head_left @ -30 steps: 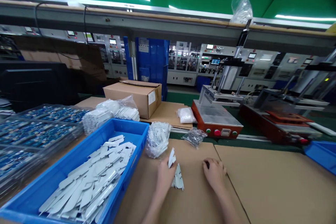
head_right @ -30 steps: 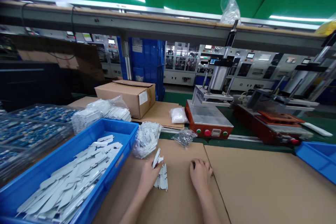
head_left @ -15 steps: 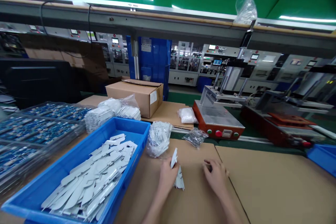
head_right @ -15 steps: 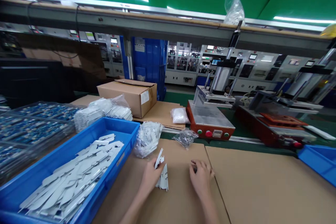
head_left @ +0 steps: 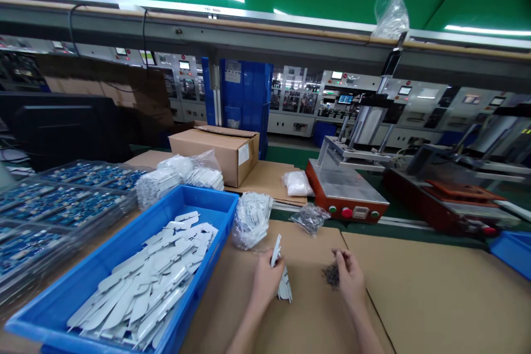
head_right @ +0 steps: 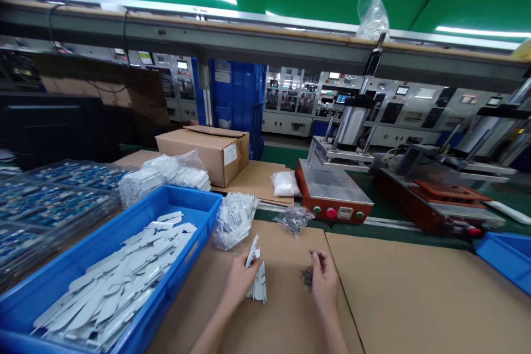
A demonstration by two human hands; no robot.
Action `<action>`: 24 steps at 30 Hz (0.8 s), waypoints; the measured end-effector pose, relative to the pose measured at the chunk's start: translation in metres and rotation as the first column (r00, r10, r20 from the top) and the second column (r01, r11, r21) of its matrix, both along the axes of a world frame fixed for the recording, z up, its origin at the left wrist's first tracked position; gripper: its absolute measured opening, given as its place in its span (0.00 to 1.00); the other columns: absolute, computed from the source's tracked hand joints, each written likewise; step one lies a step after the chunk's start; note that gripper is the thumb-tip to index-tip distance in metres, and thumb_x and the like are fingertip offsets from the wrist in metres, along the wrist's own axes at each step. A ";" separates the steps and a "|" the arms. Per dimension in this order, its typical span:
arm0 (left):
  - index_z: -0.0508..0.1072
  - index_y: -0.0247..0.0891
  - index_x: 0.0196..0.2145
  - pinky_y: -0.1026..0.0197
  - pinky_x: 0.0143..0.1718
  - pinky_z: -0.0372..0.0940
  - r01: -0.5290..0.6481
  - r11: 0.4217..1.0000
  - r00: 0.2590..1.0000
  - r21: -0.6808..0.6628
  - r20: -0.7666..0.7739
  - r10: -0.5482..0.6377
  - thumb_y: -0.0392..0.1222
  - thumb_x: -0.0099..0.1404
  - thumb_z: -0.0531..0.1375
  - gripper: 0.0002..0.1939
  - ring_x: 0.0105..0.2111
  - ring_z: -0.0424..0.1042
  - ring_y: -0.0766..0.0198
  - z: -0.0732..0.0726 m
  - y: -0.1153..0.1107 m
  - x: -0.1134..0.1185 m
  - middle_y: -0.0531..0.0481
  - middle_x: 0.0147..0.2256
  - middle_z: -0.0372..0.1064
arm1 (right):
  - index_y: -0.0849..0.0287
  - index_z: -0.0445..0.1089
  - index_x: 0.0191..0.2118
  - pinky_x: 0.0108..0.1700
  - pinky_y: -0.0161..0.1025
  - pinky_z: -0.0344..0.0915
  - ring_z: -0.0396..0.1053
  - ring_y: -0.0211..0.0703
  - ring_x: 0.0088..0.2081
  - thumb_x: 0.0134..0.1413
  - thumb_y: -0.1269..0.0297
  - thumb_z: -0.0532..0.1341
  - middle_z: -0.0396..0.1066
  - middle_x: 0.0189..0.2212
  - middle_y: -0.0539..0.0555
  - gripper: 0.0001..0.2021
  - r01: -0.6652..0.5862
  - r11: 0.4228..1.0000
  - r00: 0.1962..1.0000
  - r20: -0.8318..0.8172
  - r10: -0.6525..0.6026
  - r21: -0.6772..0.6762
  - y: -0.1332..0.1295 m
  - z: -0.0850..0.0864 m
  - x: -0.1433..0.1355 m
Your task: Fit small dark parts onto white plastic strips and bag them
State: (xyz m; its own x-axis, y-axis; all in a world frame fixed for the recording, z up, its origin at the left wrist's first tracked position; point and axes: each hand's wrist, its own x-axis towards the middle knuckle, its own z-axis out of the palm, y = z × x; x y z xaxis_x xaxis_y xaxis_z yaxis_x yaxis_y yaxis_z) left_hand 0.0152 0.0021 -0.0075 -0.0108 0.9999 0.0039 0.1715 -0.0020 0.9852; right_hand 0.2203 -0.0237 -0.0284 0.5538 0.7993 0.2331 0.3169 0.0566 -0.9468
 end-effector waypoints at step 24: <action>0.57 0.38 0.18 0.71 0.10 0.46 0.025 0.982 0.978 -0.188 0.207 0.015 0.48 0.49 0.58 0.14 0.08 0.49 0.75 -0.011 0.005 0.008 0.63 0.08 0.48 | 0.55 0.70 0.34 0.42 0.41 0.58 0.65 0.48 0.38 0.45 0.68 0.55 0.71 0.33 0.54 0.10 -0.331 0.911 0.718 0.560 0.413 -0.247 -0.010 0.006 -0.039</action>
State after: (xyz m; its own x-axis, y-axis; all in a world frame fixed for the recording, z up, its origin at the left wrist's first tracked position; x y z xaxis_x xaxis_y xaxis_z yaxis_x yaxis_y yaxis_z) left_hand 0.0234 0.0075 -0.0190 0.0138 0.9823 -0.1867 -0.0357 0.1871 0.9817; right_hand 0.1812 -0.0334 -0.0222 -0.0097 0.9546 0.2976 0.7885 0.1904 -0.5848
